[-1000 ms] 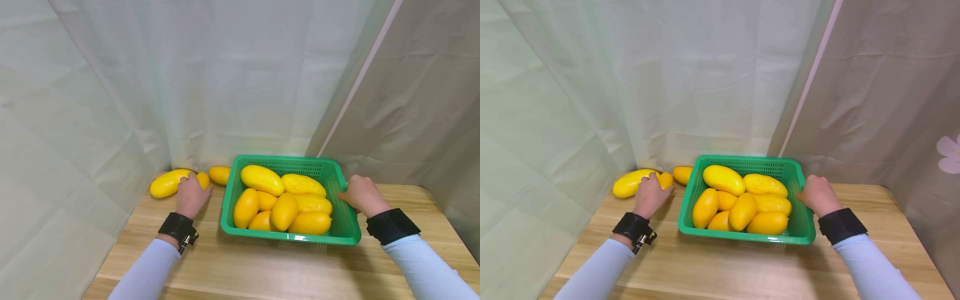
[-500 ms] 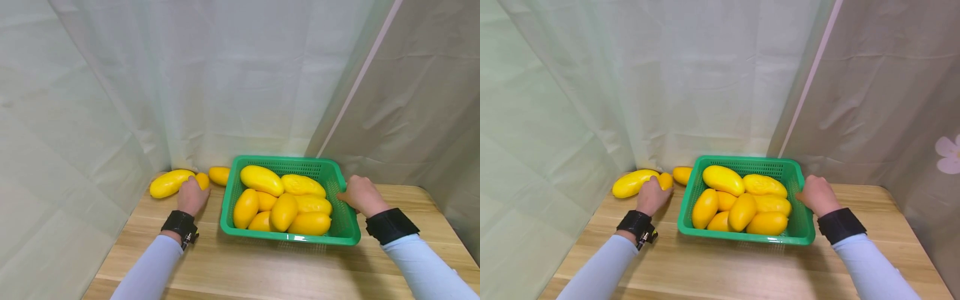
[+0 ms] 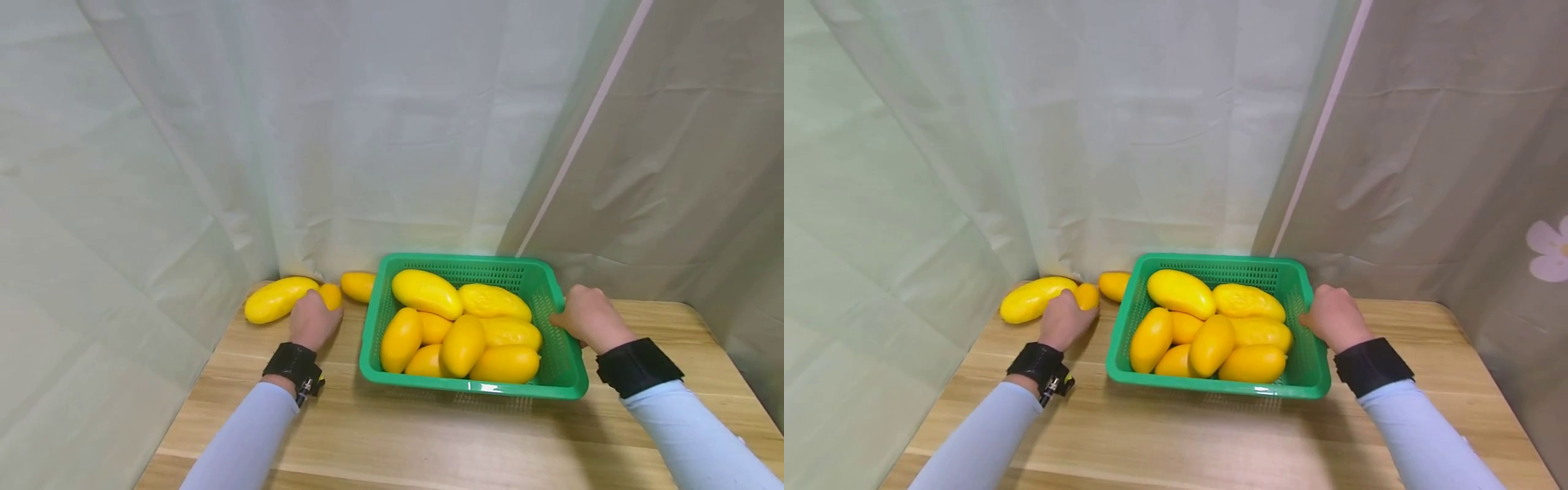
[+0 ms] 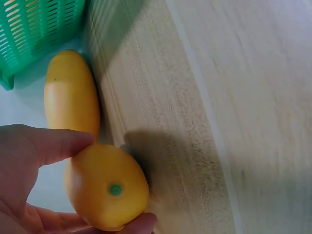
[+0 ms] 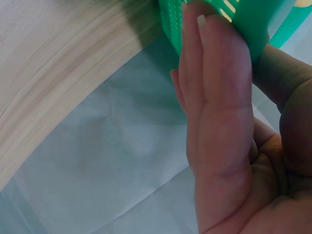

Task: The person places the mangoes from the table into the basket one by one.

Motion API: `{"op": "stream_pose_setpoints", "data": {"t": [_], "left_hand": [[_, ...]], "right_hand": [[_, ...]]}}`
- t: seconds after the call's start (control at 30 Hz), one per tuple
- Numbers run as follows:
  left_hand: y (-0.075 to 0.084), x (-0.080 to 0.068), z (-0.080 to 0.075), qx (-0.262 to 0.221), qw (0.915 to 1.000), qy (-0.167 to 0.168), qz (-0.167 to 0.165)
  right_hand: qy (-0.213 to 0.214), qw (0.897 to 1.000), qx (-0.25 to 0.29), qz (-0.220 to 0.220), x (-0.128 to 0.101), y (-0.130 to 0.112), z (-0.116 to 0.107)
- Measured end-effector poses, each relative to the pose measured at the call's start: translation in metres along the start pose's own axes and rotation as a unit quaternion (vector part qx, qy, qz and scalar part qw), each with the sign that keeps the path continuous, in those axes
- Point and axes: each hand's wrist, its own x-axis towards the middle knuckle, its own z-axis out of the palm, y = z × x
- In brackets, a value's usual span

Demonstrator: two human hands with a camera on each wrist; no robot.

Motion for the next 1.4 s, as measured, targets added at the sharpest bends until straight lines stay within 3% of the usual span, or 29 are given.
{"op": "stream_pose_setpoints", "data": {"t": [0.37, 0.6, 0.8, 0.93, 1.1, 1.4], "left_hand": [[0.003, -0.007, -0.017, -0.007, 0.9999, -0.007, 0.002], [0.019, -0.008, -0.035, -0.018, 0.9986, 0.025, 0.043], [0.044, -0.013, -0.051, -0.043, 0.9960, 0.036, 0.070], [0.065, -0.018, -0.057, -0.079, 0.9900, 0.046, 0.108], [0.094, -0.026, -0.057, -0.107, 0.9800, 0.046, 0.161], [0.137, -0.026, -0.054, -0.093, 0.9676, 0.022, 0.234]], "right_hand": [[0.004, 1.000, -0.002, -0.008, 0.001, 0.001, -0.002], [-0.014, 1.000, 0.009, -0.003, 0.001, 0.003, -0.005], [-0.030, 0.999, 0.016, -0.005, 0.002, 0.004, -0.007], [-0.045, 0.999, 0.024, -0.005, 0.002, 0.003, -0.007], [-0.064, 0.998, 0.023, -0.001, 0.001, 0.001, -0.008], [-0.050, 0.998, 0.026, -0.009, -0.001, -0.003, -0.007]]}}
